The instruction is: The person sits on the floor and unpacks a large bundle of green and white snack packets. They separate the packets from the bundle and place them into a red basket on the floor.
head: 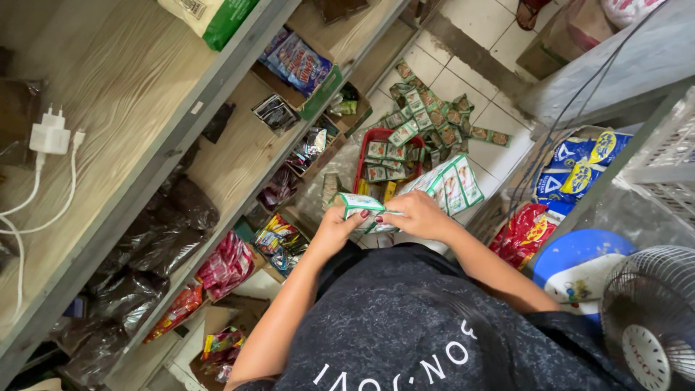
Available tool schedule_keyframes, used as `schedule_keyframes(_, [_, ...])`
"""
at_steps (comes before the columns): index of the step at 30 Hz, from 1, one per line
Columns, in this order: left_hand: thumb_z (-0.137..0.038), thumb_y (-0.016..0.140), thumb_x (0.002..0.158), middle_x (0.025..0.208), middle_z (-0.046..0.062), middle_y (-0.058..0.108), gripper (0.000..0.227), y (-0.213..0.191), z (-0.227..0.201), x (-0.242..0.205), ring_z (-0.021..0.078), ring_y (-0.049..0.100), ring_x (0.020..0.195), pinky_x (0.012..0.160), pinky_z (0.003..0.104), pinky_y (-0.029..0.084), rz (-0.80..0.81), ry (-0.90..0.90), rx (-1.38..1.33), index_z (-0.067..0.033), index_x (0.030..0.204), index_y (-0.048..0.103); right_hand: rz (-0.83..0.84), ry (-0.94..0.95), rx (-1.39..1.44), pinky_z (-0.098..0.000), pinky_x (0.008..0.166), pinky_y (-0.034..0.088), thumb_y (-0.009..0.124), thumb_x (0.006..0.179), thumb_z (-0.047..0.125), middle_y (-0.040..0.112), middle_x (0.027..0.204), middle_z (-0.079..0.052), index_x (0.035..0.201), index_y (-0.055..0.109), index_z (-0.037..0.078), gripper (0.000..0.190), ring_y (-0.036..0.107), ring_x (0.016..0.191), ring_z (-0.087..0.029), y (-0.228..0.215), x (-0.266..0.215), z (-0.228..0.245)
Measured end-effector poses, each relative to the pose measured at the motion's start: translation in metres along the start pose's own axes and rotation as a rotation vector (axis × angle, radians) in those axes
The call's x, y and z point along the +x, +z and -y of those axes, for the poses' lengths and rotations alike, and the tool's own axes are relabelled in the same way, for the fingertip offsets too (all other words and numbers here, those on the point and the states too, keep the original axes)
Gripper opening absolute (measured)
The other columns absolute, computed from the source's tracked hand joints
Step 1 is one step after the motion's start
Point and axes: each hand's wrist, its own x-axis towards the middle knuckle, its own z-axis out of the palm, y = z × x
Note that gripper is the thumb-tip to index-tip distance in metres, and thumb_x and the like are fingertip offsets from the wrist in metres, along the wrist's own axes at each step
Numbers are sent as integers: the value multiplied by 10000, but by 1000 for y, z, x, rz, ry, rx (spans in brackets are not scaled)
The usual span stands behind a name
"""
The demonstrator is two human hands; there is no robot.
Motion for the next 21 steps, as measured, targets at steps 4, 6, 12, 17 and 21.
schedule_keyframes(4, [-217,658,1026,995,-2,755,273,5,0,-1,69,648,904,840,270,534,21,-39,-56,23,1118,751,24,16,87,-407,564,472,704,871,284,644,659,-127,798,718,64,233,648,594,-294,-4,-4,-5])
schedule_keyframes(6, [-214,656,1021,996,-4,760,269,11,2,-3,70,654,904,840,273,539,27,-46,-89,20,1116,748,43,15,116,-405,556,471,705,868,279,652,663,-126,796,730,68,224,649,589,-291,-5,-7,-6])
schedule_keyframes(12, [-170,682,983,980,-6,745,239,22,-2,-8,69,641,887,799,268,539,-35,29,119,18,1117,741,129,84,120,-422,560,461,690,916,314,624,638,-158,834,715,46,282,626,566,-303,-2,-10,-13])
schedule_keyframes(17, [-184,684,1023,971,31,760,247,21,-1,6,82,646,858,777,283,544,-95,26,48,36,1106,761,55,-35,52,-412,567,452,666,968,303,621,668,-157,844,685,33,297,627,590,-296,-1,-4,-13])
schedule_keyframes(21, [-178,670,962,1020,63,786,273,20,-34,4,124,717,872,804,301,571,-143,-26,-163,28,1132,729,35,-10,39,-387,589,492,692,922,238,701,718,-152,972,787,72,198,673,618,-268,-8,-6,-6])
